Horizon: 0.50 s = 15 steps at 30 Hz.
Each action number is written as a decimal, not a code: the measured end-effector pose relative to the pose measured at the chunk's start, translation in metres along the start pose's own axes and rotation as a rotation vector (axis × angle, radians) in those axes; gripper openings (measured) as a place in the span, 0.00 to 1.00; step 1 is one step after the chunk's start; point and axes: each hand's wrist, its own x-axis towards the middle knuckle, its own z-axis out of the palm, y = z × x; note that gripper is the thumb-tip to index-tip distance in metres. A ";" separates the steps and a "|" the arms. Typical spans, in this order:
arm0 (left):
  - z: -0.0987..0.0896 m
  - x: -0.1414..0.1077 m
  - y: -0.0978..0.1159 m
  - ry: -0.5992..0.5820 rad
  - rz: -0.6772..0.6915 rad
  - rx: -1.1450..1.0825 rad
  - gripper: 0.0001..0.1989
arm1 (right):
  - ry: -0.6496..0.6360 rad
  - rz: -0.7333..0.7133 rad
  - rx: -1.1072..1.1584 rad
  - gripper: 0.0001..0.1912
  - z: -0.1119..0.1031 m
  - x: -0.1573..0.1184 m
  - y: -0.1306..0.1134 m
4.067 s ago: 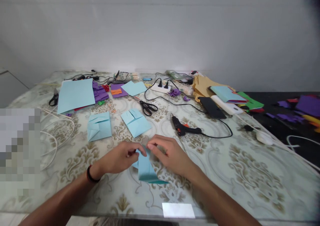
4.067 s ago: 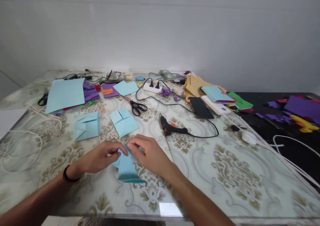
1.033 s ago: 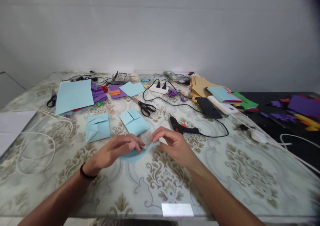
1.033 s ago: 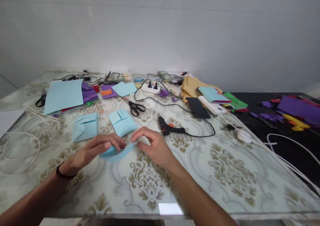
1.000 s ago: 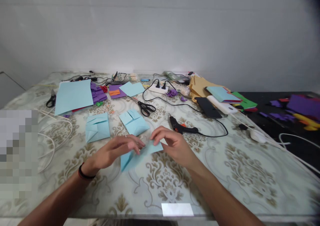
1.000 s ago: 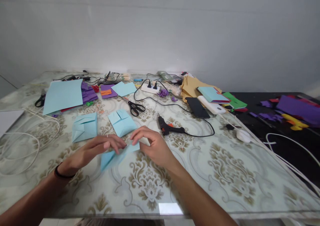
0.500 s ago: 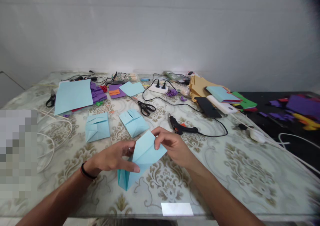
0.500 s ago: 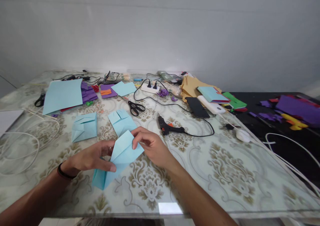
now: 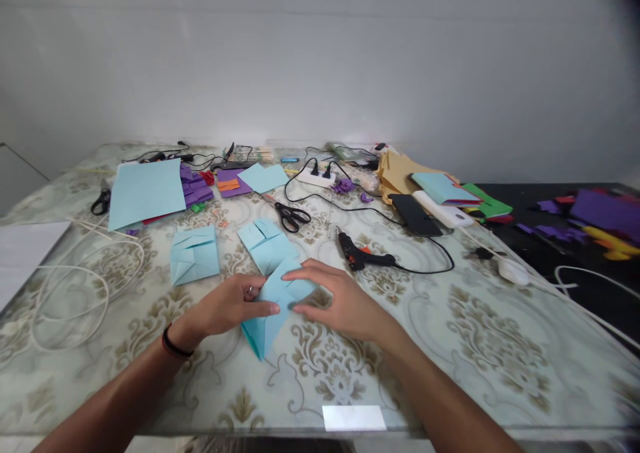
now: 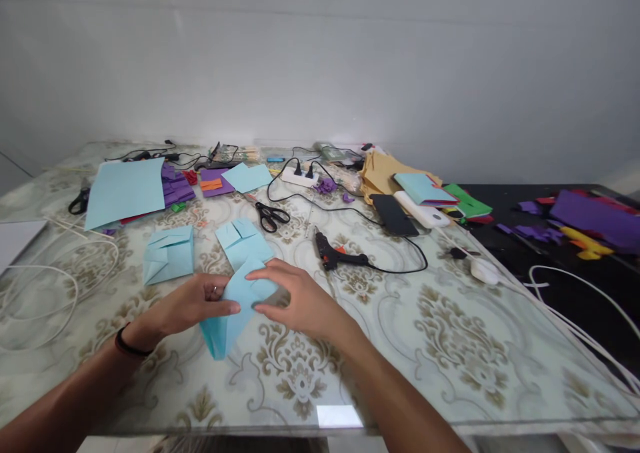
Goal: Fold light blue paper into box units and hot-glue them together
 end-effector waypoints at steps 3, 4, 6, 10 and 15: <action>0.000 0.001 0.000 -0.008 0.033 0.052 0.20 | -0.010 0.045 0.030 0.20 0.004 0.001 0.004; 0.000 0.001 0.000 -0.011 0.034 0.067 0.21 | -0.017 0.058 0.039 0.20 0.005 0.001 0.005; 0.000 0.002 0.000 -0.005 0.023 0.102 0.23 | -0.029 0.084 0.055 0.20 0.005 0.000 0.007; 0.000 0.002 -0.004 0.024 -0.008 0.133 0.24 | -0.057 0.116 0.051 0.14 0.003 -0.001 0.008; 0.003 0.004 -0.009 0.026 -0.017 0.121 0.23 | -0.066 0.114 0.030 0.10 0.005 0.000 0.008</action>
